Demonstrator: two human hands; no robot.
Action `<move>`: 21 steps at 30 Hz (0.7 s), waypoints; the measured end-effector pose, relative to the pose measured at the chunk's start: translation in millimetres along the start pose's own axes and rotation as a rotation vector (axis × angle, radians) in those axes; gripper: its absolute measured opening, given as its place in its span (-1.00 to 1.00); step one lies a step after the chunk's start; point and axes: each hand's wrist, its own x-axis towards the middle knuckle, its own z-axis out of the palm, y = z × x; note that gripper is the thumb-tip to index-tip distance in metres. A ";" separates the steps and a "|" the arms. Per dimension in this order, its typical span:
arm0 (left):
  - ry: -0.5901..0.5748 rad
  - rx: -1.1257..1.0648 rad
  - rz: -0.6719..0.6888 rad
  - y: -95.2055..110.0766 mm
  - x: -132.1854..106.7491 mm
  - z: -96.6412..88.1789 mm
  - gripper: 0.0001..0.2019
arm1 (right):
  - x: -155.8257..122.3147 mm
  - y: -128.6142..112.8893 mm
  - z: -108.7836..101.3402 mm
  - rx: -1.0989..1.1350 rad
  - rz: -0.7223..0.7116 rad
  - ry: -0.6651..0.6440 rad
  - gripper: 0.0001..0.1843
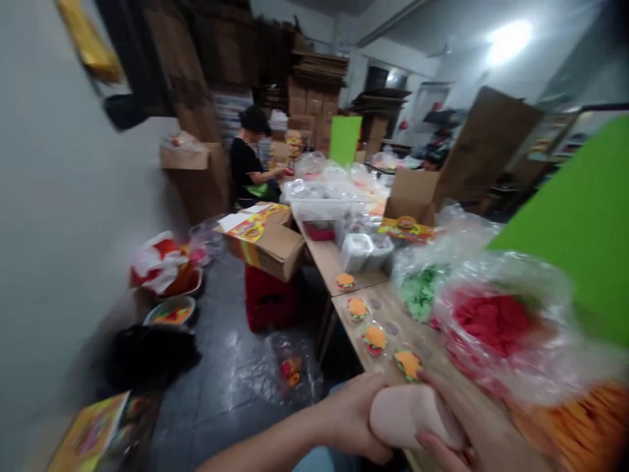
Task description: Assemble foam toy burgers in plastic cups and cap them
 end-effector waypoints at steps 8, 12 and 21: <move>0.059 0.212 0.289 -4.3 115.5 -105.3 -0.33 | 64.8 70.8 -45.8 0.080 0.515 0.033 -0.57; 0.386 0.734 0.232 5.6 245.7 -170.8 -0.62 | 121.1 151.9 -78.4 -0.105 0.727 0.190 -0.51; 0.553 0.911 0.057 -20.4 412.9 -230.2 -0.56 | 267.6 329.9 -45.4 -0.274 0.850 0.319 -0.31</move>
